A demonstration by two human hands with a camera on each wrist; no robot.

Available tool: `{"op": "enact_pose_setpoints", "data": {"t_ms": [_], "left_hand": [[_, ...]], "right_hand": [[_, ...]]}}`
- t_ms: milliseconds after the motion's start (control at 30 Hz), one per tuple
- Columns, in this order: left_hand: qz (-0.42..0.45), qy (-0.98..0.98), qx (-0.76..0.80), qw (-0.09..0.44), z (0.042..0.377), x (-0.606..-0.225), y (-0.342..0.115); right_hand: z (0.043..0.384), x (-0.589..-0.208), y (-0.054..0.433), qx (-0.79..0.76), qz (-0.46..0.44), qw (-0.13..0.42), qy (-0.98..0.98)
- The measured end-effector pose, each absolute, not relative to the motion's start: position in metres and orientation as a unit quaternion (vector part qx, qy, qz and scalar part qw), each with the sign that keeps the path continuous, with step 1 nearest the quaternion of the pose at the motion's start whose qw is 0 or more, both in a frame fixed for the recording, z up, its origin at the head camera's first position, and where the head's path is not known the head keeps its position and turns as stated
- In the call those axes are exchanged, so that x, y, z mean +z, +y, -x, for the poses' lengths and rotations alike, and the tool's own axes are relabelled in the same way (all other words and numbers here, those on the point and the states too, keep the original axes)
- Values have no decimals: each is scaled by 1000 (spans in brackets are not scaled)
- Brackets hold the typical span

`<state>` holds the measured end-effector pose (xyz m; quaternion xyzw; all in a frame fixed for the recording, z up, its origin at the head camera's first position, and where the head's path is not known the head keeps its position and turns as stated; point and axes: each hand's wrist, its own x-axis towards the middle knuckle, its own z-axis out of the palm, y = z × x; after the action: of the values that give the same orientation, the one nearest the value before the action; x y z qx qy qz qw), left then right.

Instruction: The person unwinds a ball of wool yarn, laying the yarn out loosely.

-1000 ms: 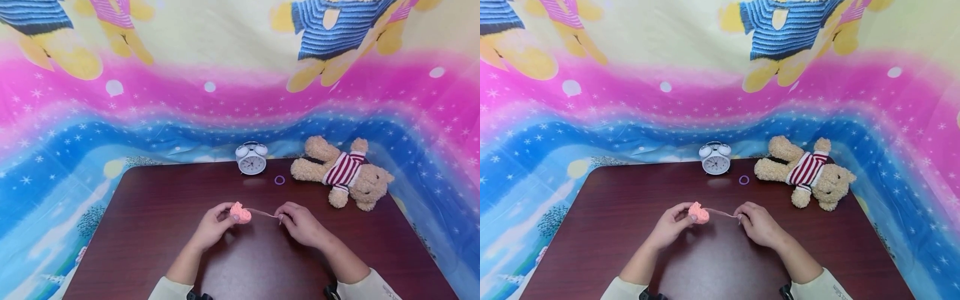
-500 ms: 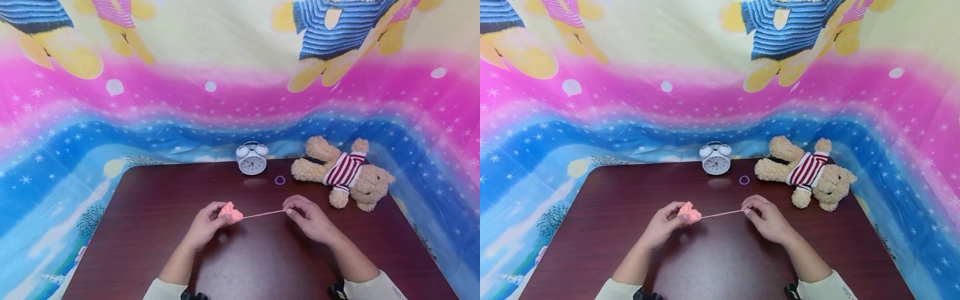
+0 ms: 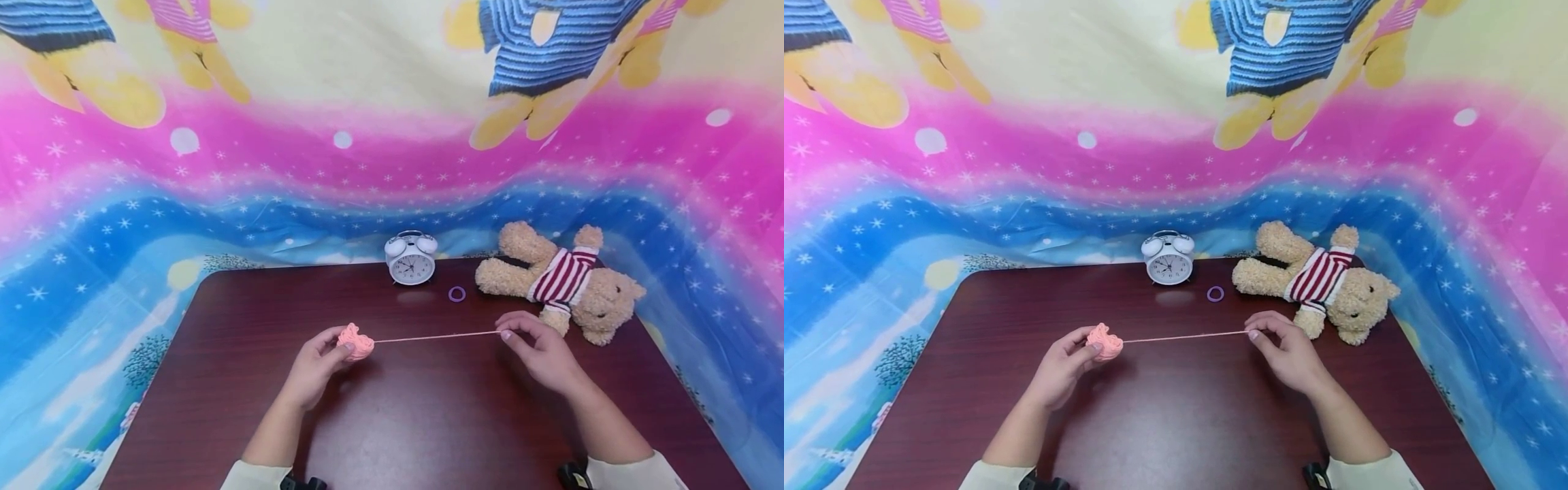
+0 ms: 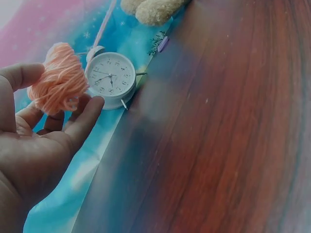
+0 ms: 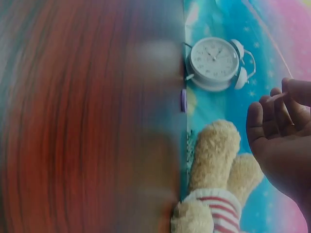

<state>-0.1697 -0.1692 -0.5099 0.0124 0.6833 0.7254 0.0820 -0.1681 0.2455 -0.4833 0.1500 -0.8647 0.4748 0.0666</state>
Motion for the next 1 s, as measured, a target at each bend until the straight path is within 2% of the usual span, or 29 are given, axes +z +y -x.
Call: {"op": "enact_pose_setpoints", "data": {"t_ms": [233, 600, 833, 1000], "left_hand": [[-34, 656, 748, 91, 167, -510, -178], [-22, 656, 750, 83, 167, -510, -194], [-10, 656, 750, 83, 168, -511, -202], [1, 616, 786, 57, 171, -510, -208]], "right_hand": [[167, -481, 261, 470, -135, 84, -868], [167, -476, 289, 463, -108, 105, -873], [166, -468, 307, 439, -62, 97, -891], [162, -464, 317, 417, -32, 92, -904]]}}
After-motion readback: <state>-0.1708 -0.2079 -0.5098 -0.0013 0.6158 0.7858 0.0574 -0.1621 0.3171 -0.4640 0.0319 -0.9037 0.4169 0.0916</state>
